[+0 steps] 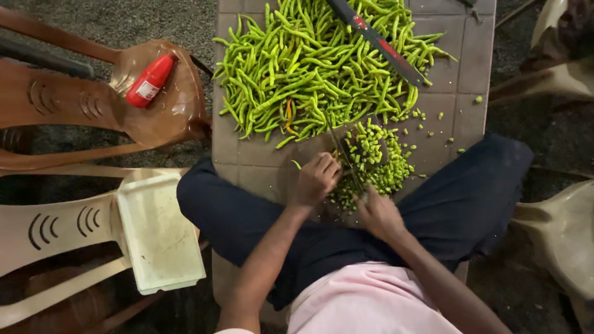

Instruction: The person sits cross-legged on the ground and uses a large knife to chop a large pile of green chilies on a tiled surface. They repeatedly gather the chilies and slice them into small pieces, accumulating a pile of chopped peppers.

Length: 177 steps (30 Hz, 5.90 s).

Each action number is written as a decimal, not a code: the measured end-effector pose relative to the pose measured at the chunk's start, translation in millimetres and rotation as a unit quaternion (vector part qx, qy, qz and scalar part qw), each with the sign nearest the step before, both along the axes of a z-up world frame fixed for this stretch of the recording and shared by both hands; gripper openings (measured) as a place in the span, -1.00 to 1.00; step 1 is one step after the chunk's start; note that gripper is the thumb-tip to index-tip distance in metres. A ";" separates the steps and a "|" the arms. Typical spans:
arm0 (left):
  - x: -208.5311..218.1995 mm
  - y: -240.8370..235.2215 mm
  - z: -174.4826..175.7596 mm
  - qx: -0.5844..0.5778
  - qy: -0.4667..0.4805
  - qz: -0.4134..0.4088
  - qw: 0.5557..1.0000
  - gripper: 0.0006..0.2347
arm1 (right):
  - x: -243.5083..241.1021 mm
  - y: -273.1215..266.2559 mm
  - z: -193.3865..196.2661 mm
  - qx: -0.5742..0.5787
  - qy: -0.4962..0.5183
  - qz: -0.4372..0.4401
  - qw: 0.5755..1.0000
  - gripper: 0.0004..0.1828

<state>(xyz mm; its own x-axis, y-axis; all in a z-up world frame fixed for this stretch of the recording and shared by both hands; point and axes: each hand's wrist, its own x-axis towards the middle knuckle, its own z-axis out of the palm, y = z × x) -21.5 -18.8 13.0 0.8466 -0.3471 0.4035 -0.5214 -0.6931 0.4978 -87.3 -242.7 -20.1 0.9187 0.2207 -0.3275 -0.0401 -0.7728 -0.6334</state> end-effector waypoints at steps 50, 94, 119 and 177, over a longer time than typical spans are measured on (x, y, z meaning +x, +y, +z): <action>22.9 12.8 -14.4 -0.065 0.059 -0.097 0.991 -0.83 | 32.9 -14.3 31.7 -0.031 0.010 0.016 0.999 -0.48; -1.9 3.1 -5.4 -0.013 0.006 -0.046 0.999 -0.80 | 29.9 10.8 11.3 -0.007 0.007 -0.053 0.999 -0.59; 19.1 18.8 -20.0 -0.030 0.066 -0.054 0.996 -0.77 | 10.6 -12.9 22.0 -0.001 -0.006 0.026 1.000 -0.54; 42.7 22.5 -9.1 0.040 0.036 -0.160 0.986 -0.74 | 20.4 -19.1 49.1 -0.003 0.081 -0.036 0.996 -0.57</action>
